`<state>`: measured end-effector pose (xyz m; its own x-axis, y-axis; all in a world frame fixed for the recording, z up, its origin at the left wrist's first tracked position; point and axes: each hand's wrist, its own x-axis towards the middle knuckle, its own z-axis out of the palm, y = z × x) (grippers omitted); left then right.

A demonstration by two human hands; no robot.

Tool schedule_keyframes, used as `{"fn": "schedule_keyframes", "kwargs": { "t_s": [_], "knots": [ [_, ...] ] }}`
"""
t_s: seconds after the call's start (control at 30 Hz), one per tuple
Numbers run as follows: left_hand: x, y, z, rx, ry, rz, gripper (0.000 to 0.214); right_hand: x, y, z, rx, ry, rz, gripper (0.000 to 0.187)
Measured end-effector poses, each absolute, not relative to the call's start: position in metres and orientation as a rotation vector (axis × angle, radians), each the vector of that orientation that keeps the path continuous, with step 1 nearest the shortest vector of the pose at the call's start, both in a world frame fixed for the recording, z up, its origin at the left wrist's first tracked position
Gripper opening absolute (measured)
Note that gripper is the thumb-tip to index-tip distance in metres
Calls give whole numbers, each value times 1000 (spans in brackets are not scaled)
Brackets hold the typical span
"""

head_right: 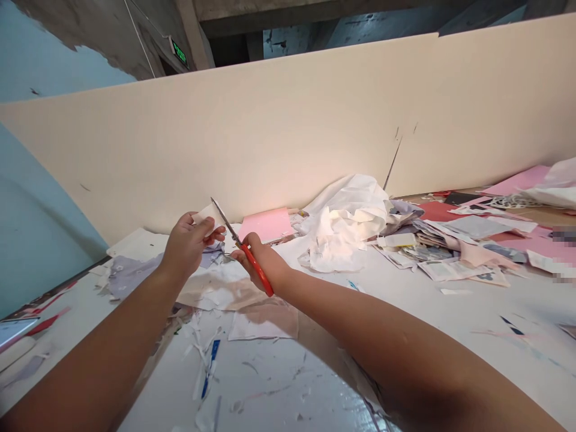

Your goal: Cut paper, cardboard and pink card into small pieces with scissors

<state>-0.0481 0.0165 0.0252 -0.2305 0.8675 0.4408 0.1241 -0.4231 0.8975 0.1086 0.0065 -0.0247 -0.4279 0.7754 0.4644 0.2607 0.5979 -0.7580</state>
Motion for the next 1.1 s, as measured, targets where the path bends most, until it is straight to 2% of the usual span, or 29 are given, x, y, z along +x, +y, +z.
{"fn": "schedule_keyframes", "kwargs": {
  "t_s": [0.37,0.6,0.8,0.93,1.1],
  "knots": [
    [-49,15,26,1465,1207,1657,24,110,9,-28,-819,-1855,843,29],
    [-50,12,28,1525,1159,1410,20,114,26,-26,-798,-1633,931,32],
    [-46,9,25,1564,1126,1255,14,116,26,-14,-779,-1482,1054,44],
    [-41,4,25,1609,1111,1135,12,110,17,-5,-736,-1361,1216,44],
    [-40,4,25,1611,1113,1044,12,107,14,-2,-751,-1276,1230,45]
  ]
}}
